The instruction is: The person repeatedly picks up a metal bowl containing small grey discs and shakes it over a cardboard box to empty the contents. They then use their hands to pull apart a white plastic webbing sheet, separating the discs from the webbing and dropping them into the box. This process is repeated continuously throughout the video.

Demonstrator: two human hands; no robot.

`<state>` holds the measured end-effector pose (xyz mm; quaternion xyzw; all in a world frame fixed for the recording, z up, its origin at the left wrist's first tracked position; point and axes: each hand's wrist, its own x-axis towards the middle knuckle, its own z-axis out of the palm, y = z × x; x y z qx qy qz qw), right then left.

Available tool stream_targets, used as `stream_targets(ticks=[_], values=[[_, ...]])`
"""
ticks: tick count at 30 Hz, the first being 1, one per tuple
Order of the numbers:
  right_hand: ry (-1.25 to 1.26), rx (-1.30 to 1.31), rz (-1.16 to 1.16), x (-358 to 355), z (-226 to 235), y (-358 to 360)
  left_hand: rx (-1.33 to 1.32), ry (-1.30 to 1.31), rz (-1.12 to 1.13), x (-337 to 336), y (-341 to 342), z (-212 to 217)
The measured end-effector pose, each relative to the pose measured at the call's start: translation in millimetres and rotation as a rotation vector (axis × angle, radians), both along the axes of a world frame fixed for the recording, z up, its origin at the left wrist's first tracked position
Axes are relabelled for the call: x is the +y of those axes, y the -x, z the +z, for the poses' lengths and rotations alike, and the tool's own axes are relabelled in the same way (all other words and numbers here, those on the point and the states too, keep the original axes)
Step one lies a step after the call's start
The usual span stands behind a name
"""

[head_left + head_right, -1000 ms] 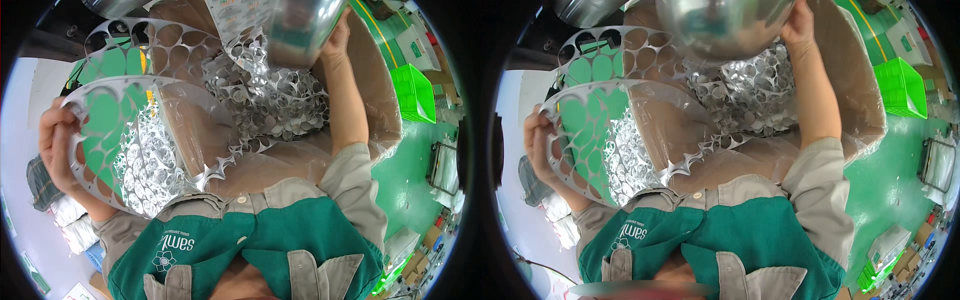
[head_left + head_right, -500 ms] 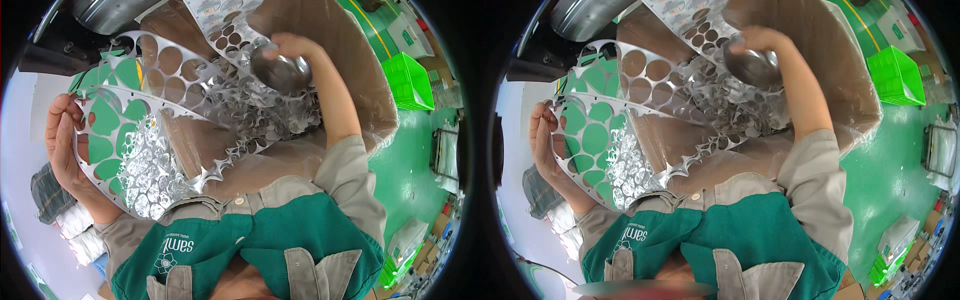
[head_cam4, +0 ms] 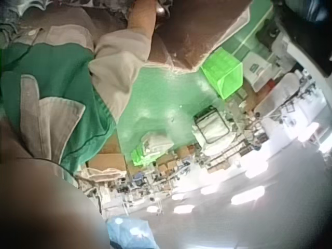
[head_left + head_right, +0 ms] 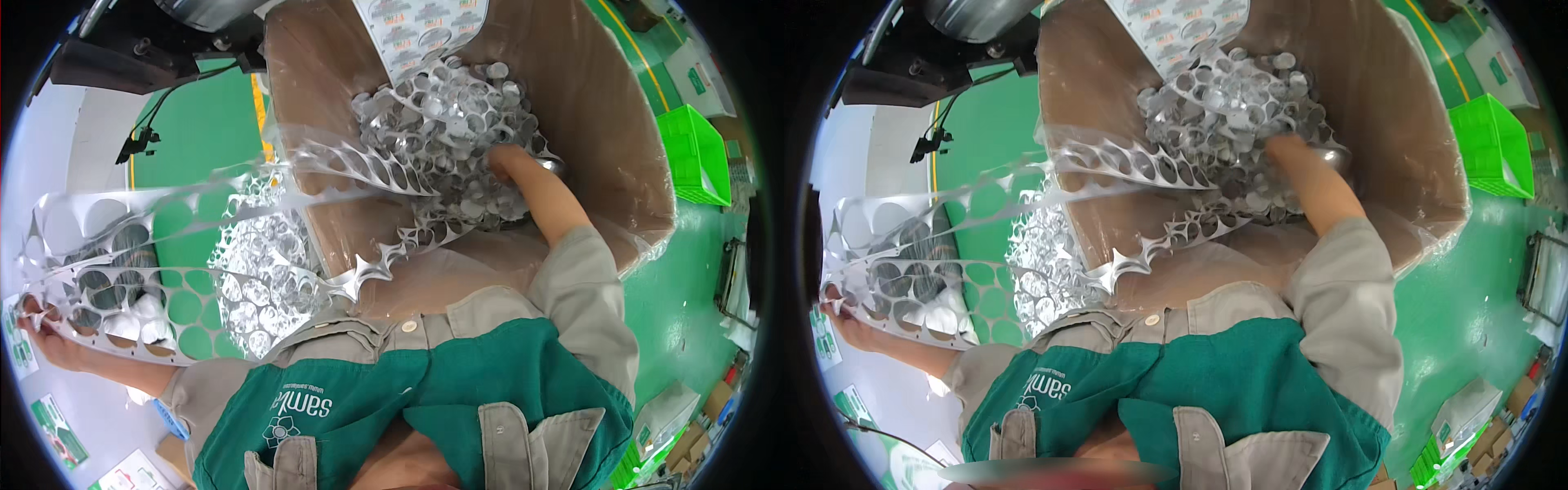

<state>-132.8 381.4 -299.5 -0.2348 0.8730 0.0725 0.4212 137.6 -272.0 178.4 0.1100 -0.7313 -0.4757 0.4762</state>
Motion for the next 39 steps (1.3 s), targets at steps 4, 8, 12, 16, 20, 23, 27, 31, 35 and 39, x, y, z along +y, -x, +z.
stream_targets(ticks=[4, 8, 12, 16, 20, 23, 27, 31, 35, 39], values=[[-0.062, 0.059, 0.071, 14, 16, -5, -0.841, 0.593, 0.474, -5, -31, -65], [0.082, -0.011, 0.165, -10, 36, 24, -0.573, 0.69, 0.023, 159, 45, -96], [0.349, 0.116, -0.118, -29, 94, 43, -0.72, 1.067, -0.775, 302, 130, -153], [1.329, -0.193, -0.718, -39, 202, 61, -0.817, 1.337, -0.863, 322, 152, -228], [2.163, -0.704, -0.432, 8, 249, 50, -0.897, 1.202, -0.919, 325, 162, -254], [2.283, -1.138, -0.653, 11, 176, 67, -0.821, 1.09, -0.947, 330, 162, -247], [1.59, -0.163, -1.682, 33, -10, 76, -0.843, 0.984, -1.004, 336, 170, -235], [0.203, 0.223, -0.297, 31, -42, 37, -0.837, 1.063, -0.939, 331, 169, -247], [-0.04, -0.092, -0.066, -17, 73, 47, -0.817, 0.99, -0.926, 329, 165, -252], [0.827, -0.112, -0.523, -11, 158, 67, -0.897, 0.762, -0.878, 338, 164, -240]])
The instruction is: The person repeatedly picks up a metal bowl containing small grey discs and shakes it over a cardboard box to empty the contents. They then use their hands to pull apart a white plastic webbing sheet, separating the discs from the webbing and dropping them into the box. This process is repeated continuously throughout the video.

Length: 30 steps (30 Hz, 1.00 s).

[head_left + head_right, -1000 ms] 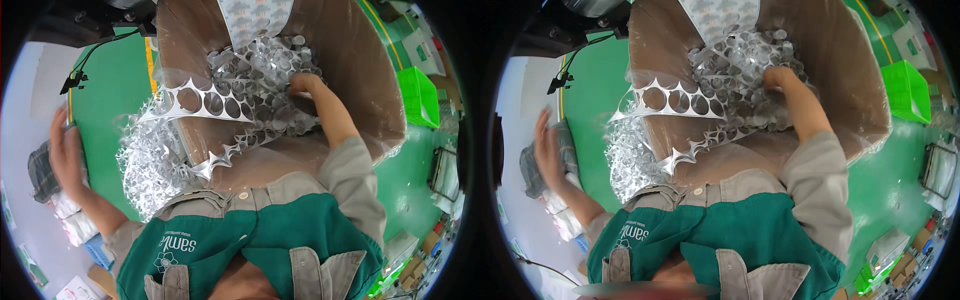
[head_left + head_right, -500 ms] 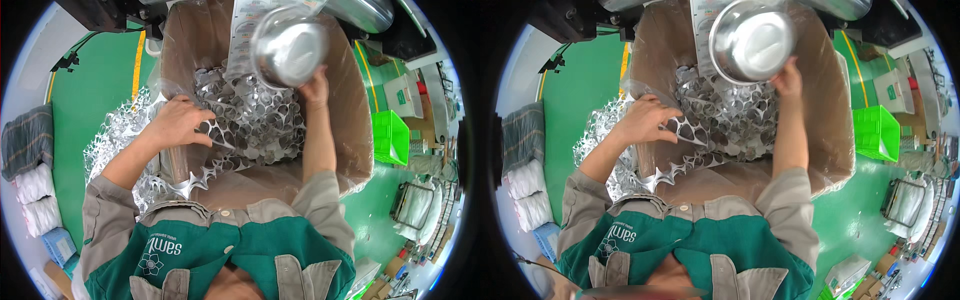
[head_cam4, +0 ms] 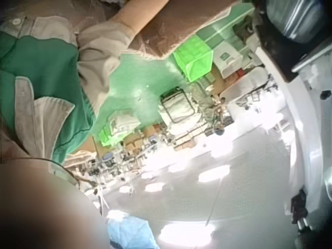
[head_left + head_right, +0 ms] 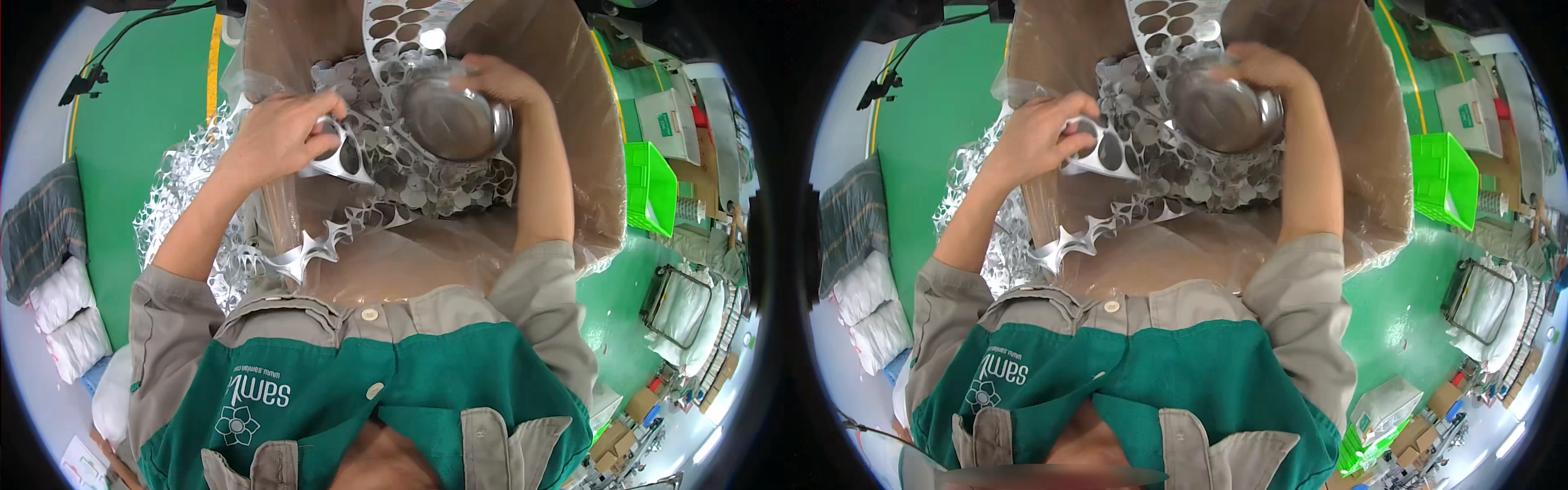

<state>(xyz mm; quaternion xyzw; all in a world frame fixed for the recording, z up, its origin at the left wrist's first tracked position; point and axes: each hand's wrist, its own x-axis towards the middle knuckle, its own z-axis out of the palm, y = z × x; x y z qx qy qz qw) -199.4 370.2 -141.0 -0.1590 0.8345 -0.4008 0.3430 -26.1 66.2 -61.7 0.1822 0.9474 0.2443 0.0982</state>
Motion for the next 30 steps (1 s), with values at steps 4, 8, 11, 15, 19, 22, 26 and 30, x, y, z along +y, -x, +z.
stream_targets(ticks=[4, 8, 11, 15, 19, 22, 26, 30], values=[[1.113, -0.418, -0.159, -15, 35, -18, 0.198, -0.659, 0.093, -3, 4, -9], [0.56, -0.507, -0.196, -29, -84, -26, 0.407, -0.976, 0.226, -9, -14, 55], [-0.471, 0.209, 0.189, -12, -160, -52, 0.488, -0.969, 0.126, -36, -12, 78], [-0.854, 0.098, 0.519, 7, -148, -33, 0.158, -0.461, 0.326, -43, -19, 67], [-0.744, 0.209, 0.331, 3, -26, -3, 0.584, 0.251, -0.089, -15, -18, 50], [-0.633, 0.299, 0.075, 29, 48, 29, 0.611, 0.121, -0.171, 17, 13, 74], [-0.793, 0.518, 0.002, 31, 128, 14, 0.497, -0.099, -0.555, 102, 56, 81], [-0.745, 0.659, -0.212, 45, 123, -41, 0.05, -0.02, -0.714, 182, 103, -26]])
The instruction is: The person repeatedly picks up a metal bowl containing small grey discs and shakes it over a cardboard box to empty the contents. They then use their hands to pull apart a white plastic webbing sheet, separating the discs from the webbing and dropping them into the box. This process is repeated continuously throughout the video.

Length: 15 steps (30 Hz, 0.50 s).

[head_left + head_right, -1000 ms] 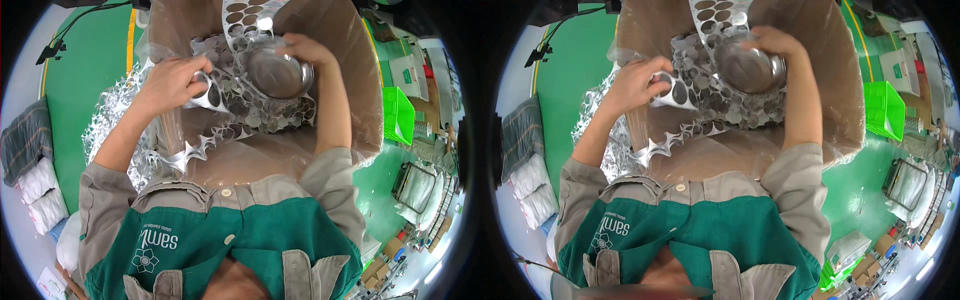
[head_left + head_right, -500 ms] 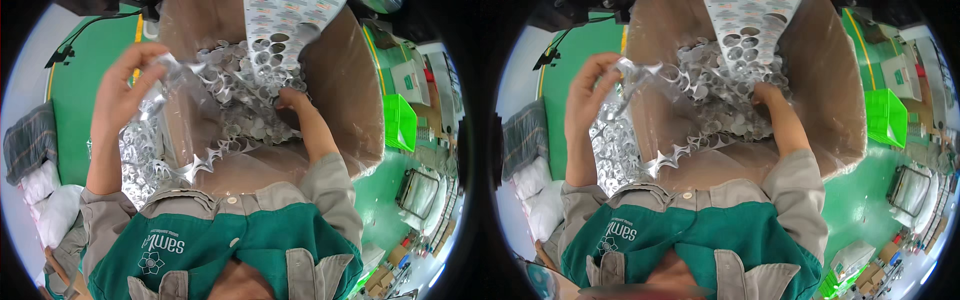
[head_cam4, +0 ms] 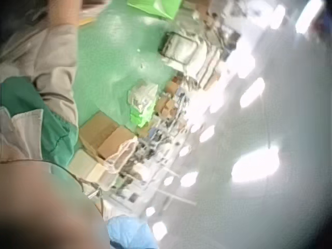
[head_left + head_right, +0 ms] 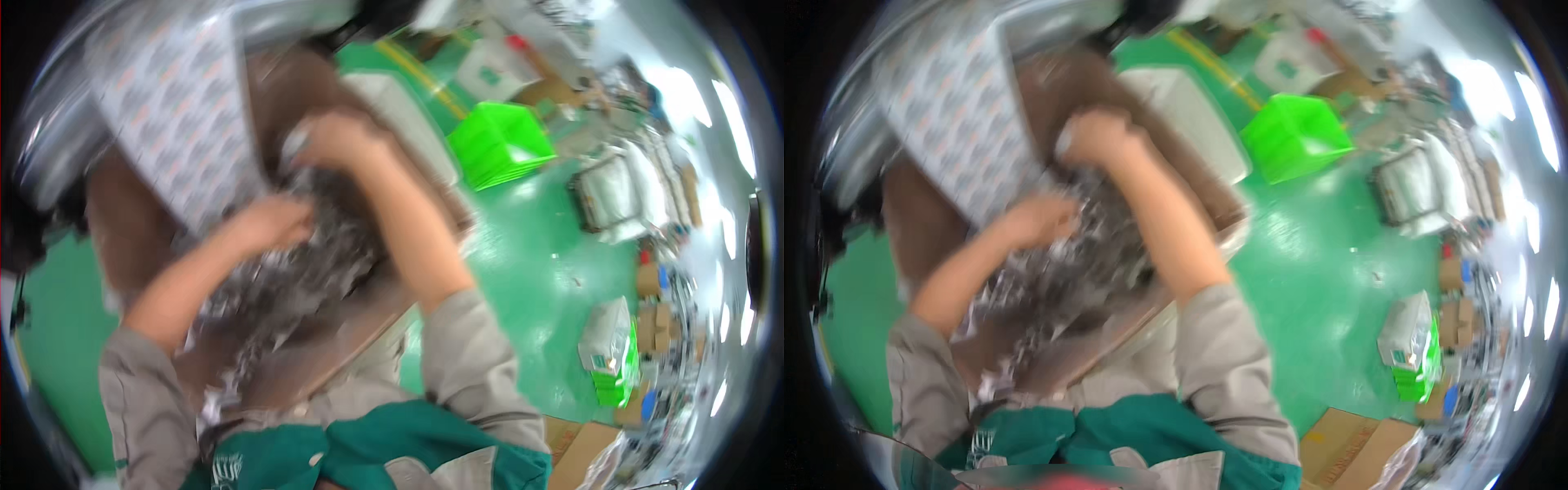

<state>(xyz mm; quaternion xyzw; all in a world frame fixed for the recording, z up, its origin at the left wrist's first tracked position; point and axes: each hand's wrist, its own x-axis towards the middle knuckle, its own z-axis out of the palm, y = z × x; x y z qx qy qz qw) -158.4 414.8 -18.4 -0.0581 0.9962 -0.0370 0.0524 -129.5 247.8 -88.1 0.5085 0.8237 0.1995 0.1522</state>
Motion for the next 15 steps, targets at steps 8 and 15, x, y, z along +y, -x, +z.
stream_targets(ticks=[8, 15], values=[[0.197, -0.032, 0.035, 71, -68, -10, -0.475, -0.26, 0.322, 109, 38, -307], [0.394, 0.056, 0.022, 76, -59, -14, -0.981, 0.05, 0.541, 118, -40, -301]])
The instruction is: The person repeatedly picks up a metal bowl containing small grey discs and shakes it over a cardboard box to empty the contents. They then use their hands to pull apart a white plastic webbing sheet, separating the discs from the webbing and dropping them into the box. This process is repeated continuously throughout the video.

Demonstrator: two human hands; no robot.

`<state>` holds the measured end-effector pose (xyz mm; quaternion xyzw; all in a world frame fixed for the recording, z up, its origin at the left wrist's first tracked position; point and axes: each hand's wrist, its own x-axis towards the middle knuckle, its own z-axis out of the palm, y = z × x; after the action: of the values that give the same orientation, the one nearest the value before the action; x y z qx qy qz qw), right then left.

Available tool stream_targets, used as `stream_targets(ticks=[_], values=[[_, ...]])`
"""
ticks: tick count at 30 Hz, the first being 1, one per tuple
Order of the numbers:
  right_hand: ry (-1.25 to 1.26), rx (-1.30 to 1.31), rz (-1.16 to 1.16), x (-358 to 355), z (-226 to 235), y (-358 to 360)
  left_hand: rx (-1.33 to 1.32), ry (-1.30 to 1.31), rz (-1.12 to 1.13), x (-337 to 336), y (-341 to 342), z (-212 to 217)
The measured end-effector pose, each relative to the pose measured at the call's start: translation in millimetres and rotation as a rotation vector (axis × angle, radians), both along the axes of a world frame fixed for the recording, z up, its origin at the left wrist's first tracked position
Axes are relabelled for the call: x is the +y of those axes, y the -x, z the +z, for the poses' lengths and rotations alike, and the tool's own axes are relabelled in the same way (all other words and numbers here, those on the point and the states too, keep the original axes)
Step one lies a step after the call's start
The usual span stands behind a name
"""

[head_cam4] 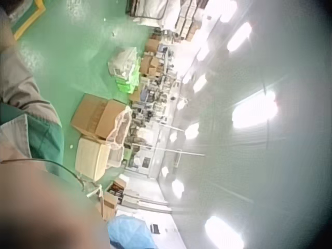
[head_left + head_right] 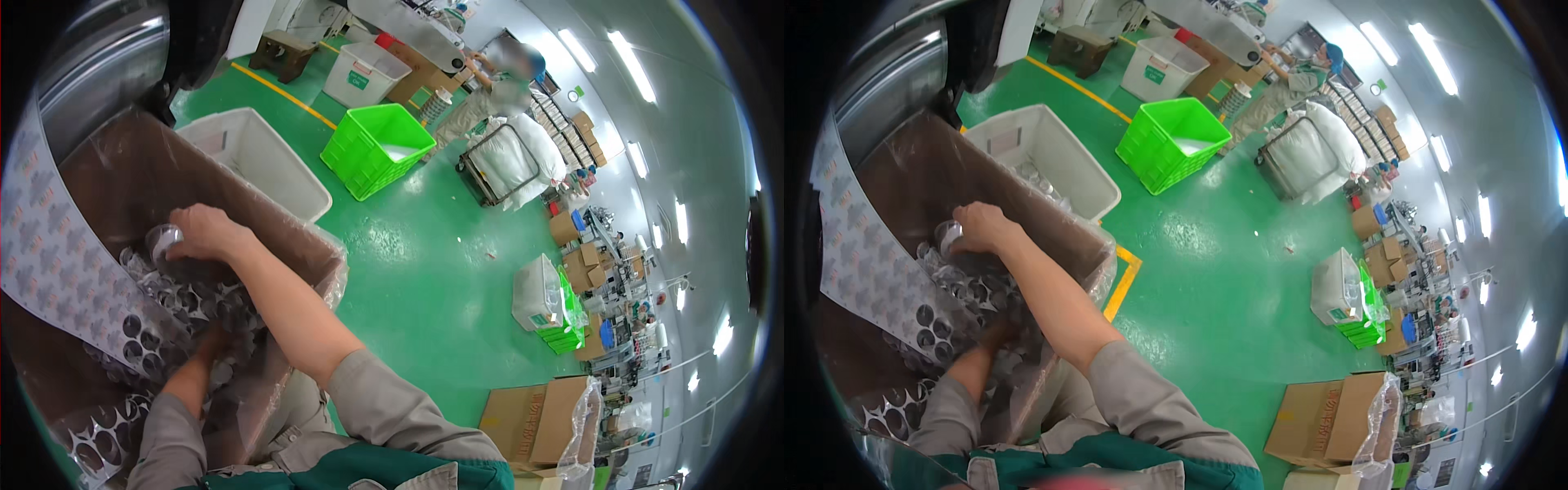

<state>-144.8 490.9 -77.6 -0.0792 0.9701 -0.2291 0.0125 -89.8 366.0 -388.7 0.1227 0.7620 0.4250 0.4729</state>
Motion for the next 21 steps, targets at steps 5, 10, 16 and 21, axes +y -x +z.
stream_targets(ticks=[5, 10, 16, 21], values=[[-0.025, -0.031, 0.061, -8, 9, 1, 0.464, 0.027, -0.424, 2, -16, -42], [-0.068, 0.026, -0.136, 22, -10, 0, 0.148, 0.167, -0.429, 1, 24, 148], [-0.056, 0.159, -0.159, 5, 12, 0, 0.165, -0.058, -0.396, -63, 53, 263], [-0.029, 0.218, -0.017, -32, 90, -46, 0.28, -0.025, -0.297, -144, 46, 329]])
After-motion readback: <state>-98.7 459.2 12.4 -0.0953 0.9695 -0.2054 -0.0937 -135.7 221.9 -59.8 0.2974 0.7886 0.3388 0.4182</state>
